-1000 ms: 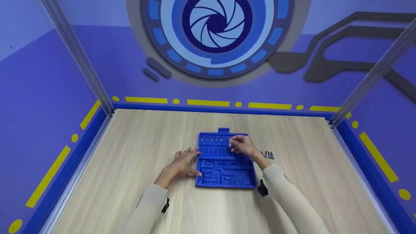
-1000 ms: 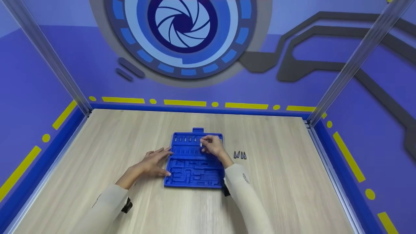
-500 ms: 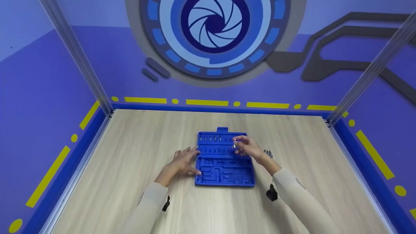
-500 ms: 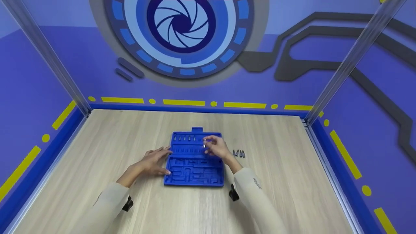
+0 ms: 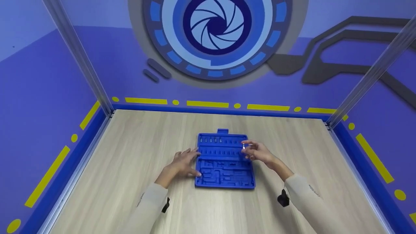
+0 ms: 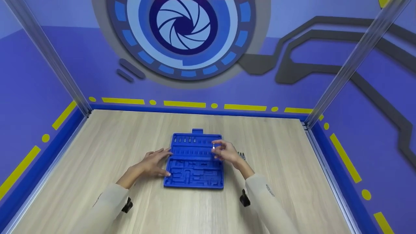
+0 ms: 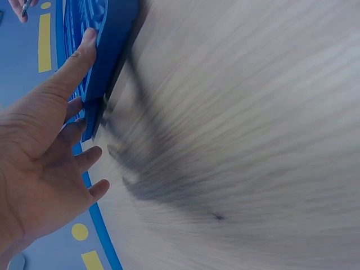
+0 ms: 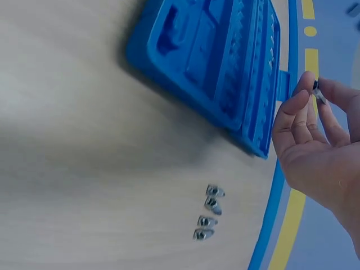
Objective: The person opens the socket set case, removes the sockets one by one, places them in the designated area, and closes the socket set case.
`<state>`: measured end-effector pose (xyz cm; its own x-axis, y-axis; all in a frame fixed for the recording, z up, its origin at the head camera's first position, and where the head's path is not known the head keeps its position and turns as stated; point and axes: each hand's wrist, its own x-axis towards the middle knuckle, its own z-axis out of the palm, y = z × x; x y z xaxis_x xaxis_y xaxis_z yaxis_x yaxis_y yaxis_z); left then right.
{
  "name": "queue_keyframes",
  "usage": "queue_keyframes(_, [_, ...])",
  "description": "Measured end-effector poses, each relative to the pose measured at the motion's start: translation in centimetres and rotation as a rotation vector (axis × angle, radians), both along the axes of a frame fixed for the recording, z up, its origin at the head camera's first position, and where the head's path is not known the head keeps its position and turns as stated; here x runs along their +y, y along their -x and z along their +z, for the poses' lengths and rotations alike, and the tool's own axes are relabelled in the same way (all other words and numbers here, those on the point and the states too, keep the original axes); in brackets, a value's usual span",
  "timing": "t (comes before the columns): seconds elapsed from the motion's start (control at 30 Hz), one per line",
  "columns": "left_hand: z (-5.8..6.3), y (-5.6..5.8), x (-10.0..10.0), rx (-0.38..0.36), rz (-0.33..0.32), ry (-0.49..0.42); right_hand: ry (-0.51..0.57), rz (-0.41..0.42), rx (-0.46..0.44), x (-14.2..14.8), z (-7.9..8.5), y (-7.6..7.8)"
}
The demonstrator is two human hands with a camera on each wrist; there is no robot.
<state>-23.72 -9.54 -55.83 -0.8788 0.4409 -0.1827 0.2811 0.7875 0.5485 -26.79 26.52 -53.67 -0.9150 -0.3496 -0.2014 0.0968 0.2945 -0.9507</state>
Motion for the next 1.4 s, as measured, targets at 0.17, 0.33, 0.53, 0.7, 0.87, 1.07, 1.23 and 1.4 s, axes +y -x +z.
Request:
queue_keyframes(0.17, [0.0, -0.2, 0.0, -0.001, -0.012, 0.009, -0.011, 0.008, 0.002, 1.7, -0.3, -0.5])
queue_keyframes(0.33, [-0.1, 0.1, 0.0, -0.001, -0.005, 0.006, -0.03, -0.004, 0.008, 3.3, -0.2, -0.7])
queue_keyframes(0.53, [-0.2, 0.2, -0.1, 0.001, -0.006, 0.006, -0.045, 0.002, 0.027, 5.6, -0.1, -1.0])
queue_keyframes(0.7, [-0.2, 0.2, 0.0, -0.011, 0.001, -0.004, -0.076, -0.016, 0.022, 7.6, -0.1, -1.2])
queue_keyframes(0.87, [-0.2, 0.1, 0.0, -0.015, 0.007, -0.005, -0.109, -0.03, 0.042, 9.6, -0.4, -1.5])
queue_keyframes(1.07, [-0.1, 0.1, -0.1, -0.014, -0.002, -0.008, -0.177, -0.041, 0.085, 11.7, -1.0, -1.5])
queue_keyframes(1.23, [0.0, 0.0, -0.2, -0.018, 0.004, -0.013, -0.263, -0.06, 0.128, 12.8, -1.8, -1.7])
queue_keyframes(1.4, [-0.1, -0.1, -0.3, -0.026, 0.007, -0.025, -0.358, -0.082, 0.158, 13.2, -2.7, -2.2])
